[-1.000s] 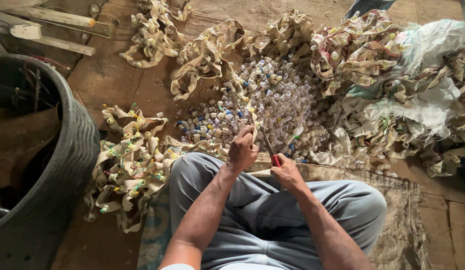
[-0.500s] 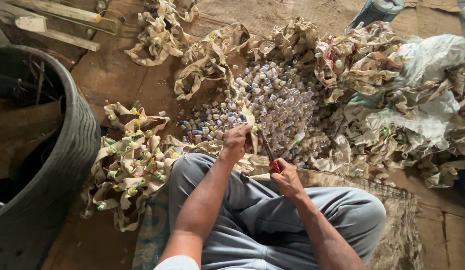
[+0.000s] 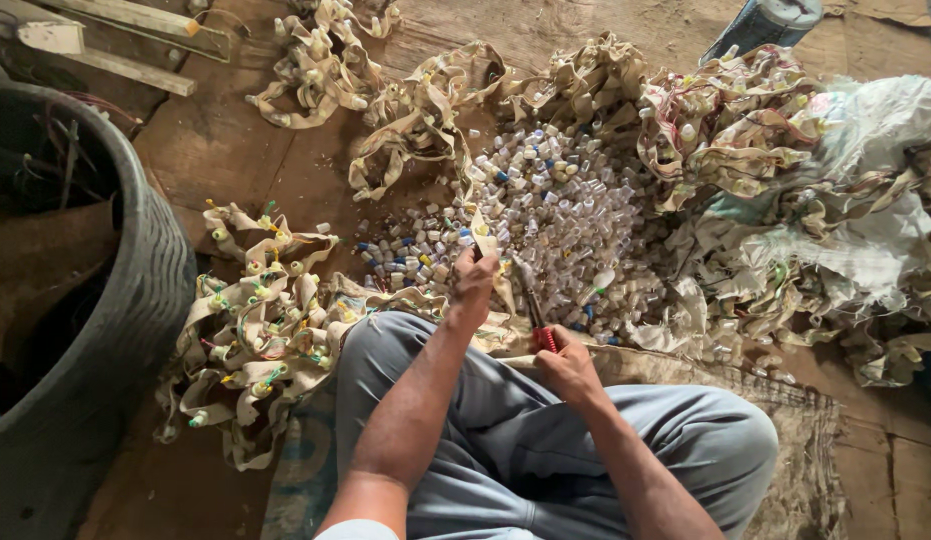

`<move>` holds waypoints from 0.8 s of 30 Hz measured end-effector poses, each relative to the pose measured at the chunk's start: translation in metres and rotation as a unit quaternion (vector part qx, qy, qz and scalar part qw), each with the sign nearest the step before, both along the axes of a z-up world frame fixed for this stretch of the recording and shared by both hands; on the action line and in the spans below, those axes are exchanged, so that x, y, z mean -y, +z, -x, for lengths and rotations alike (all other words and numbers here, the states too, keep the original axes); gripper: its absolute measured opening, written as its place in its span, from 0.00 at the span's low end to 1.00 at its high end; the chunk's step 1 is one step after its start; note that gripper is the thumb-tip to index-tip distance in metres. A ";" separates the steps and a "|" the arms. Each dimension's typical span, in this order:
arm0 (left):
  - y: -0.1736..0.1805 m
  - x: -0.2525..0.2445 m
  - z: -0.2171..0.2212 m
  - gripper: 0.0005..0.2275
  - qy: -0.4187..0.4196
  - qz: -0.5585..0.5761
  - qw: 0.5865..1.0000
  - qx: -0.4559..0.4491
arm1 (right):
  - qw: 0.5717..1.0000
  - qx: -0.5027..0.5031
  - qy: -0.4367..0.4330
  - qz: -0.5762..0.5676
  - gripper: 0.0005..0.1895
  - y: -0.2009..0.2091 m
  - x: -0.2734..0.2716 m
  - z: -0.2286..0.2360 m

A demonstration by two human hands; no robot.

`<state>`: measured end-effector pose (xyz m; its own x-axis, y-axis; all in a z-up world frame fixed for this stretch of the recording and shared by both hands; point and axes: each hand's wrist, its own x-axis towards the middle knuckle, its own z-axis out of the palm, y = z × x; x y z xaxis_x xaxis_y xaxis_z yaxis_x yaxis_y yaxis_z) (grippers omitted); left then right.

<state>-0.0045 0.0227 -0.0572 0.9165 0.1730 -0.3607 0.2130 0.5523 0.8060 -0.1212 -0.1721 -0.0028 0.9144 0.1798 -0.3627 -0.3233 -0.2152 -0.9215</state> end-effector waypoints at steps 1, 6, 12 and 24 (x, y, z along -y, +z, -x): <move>0.003 -0.003 0.002 0.06 -0.006 -0.041 0.999 -0.011 | 0.990 0.066 0.021 0.119 0.18 -0.005 0.002 0.002; 0.035 -0.009 0.011 0.09 -0.081 -0.111 0.990 -0.025 | 0.981 0.154 -0.020 0.119 0.16 -0.009 0.002 0.004; 0.041 -0.007 0.006 0.11 -0.014 -0.127 0.992 -0.025 | 0.962 0.105 0.033 0.251 0.14 0.008 0.005 0.007; 0.025 -0.007 0.005 0.15 -0.004 -0.104 0.995 -0.001 | 0.962 0.157 0.097 0.198 0.10 -0.009 0.010 0.005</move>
